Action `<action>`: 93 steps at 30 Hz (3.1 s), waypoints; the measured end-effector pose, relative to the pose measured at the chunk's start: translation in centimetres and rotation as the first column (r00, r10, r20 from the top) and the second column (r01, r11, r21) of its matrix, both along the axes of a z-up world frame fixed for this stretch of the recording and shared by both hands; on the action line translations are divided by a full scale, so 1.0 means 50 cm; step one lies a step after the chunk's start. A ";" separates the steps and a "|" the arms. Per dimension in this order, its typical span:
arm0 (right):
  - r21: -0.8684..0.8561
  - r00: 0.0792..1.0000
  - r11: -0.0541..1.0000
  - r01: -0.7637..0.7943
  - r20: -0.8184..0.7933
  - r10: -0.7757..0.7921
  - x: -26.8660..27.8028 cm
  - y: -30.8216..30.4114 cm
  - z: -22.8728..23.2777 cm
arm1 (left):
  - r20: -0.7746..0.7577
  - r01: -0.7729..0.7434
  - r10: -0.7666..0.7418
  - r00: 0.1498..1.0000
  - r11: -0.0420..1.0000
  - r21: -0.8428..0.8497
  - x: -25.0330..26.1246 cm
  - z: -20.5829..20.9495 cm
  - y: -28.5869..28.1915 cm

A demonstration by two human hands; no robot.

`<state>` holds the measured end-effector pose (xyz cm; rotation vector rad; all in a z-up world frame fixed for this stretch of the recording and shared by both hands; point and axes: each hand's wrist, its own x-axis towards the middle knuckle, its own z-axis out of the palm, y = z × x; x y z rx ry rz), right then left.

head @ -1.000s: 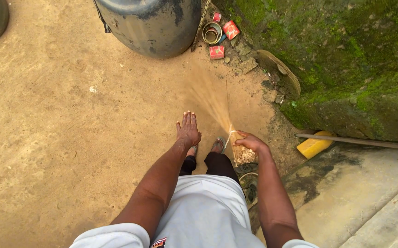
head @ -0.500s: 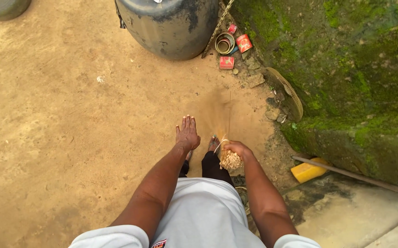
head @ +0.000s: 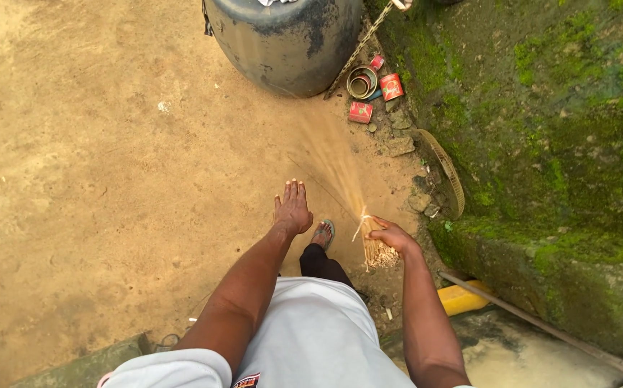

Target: Cleaning and sweeping a dirt floor outdoor area using a hand broom to gather seeds or grains.

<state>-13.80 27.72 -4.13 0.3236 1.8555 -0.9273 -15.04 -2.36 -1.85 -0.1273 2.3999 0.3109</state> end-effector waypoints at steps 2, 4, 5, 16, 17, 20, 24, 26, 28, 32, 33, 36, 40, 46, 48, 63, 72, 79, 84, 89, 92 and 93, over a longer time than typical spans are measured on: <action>-0.002 0.994 0.994 0.109 -0.002 -0.109 0.001 0.024 -0.019 | -0.005 -0.023 0.023 1.000 1.000 0.001 0.003 0.004 0.006; -0.005 0.977 0.977 0.214 -0.001 -0.214 0.000 0.037 -0.052 | -0.009 -0.049 0.049 0.999 0.999 0.001 0.008 0.006 0.011; 0.049 0.966 0.965 0.256 0.008 -0.257 -0.001 0.038 -0.075 | -0.005 -0.063 0.063 0.998 0.998 -0.001 0.009 0.007 0.013; -0.082 0.978 0.997 -0.013 0.206 0.029 -0.010 -0.151 -0.155 | -0.030 -0.205 0.205 0.978 0.979 0.000 0.041 -0.014 0.019; -0.186 0.982 0.981 -0.050 0.168 0.082 -0.014 -0.144 -0.238 | -0.047 -0.220 0.220 0.974 0.975 0.007 0.043 -0.016 0.020; -0.317 0.984 0.939 -0.133 0.071 0.163 -0.038 -0.120 -0.299 | -0.067 -0.246 0.246 0.967 0.969 0.008 0.045 -0.021 0.019; -0.038 0.972 0.976 -0.214 0.094 0.217 -0.062 -0.123 0.050 | -0.019 -0.273 0.273 0.962 0.962 0.000 0.045 -0.018 0.017; -0.031 0.981 0.983 -0.181 0.061 0.183 -0.074 -0.081 0.023 | -0.027 -0.288 0.288 0.957 0.958 -0.002 0.047 -0.014 0.016; -0.025 0.989 0.989 -0.148 0.028 0.148 -0.082 -0.044 -0.008 | -0.033 -0.304 0.303 0.952 0.953 -0.004 0.049 -0.017 0.016; -0.016 0.994 0.994 0.108 0.026 -0.108 -0.086 -0.011 -0.104 | -0.050 -0.341 0.342 0.938 0.940 0.030 0.056 -0.026 0.012; -0.021 0.978 0.980 0.200 0.056 -0.199 -0.086 -0.009 -0.134 | -0.048 -0.346 0.347 0.937 0.938 0.027 0.058 -0.024 0.012; -0.174 0.890 0.892 0.418 0.273 -0.365 -0.074 -0.026 -0.269 | -0.031 -0.358 0.358 0.933 0.934 0.015 0.064 -0.013 0.009; -0.015 0.992 1.000 0.013 0.128 -0.011 -0.048 -0.156 -0.081 | -0.038 -0.396 0.396 0.918 0.918 0.017 0.073 -0.011 0.005; -0.241 0.958 0.952 -0.187 0.168 0.231 -0.072 -0.203 -0.186 | -0.039 -0.430 0.430 0.902 0.903 0.004 0.078 -0.013 -0.021; -0.181 0.922 0.918 -0.352 0.099 0.373 -0.090 -0.208 -0.123 | -0.064 -0.417 0.418 0.906 0.908 0.026 0.078 -0.016 -0.037; 0.010 0.994 0.994 0.112 0.008 -0.112 -0.131 -0.127 -0.091 | -0.036 -0.434 0.436 0.899 0.900 0.038 0.062 -0.001 -0.132; -0.234 0.961 0.972 -0.005 0.267 0.069 -0.079 -0.362 -0.155 | -0.050 -0.459 0.458 0.887 0.888 0.001 0.058 0.012 -0.193; -0.093 0.956 0.971 -0.222 0.173 0.235 -0.096 -0.400 0.002 | -0.060 -0.465 0.465 0.883 0.885 0.018 0.060 0.010 -0.231; -0.141 0.995 0.990 0.009 0.098 0.005 -0.129 -0.324 0.024 | -0.045 -0.440 0.440 0.897 0.898 0.015 0.060 -0.003 -0.249; -0.234 0.960 0.932 0.277 0.113 -0.257 -0.154 -0.289 -0.062 | -0.047 -0.444 0.445 0.894 0.895 0.031 0.055 0.017 -0.276; -0.229 0.926 0.898 0.376 0.138 -0.352 -0.153 -0.322 -0.109 | -0.052 -0.445 0.446 0.894 0.895 0.025 0.054 0.017 -0.289; -0.205 0.905 0.884 0.420 0.162 -0.392 -0.151 -0.339 -0.115 | -0.063 -0.442 0.442 0.895 0.897 0.016 0.052 0.017 -0.294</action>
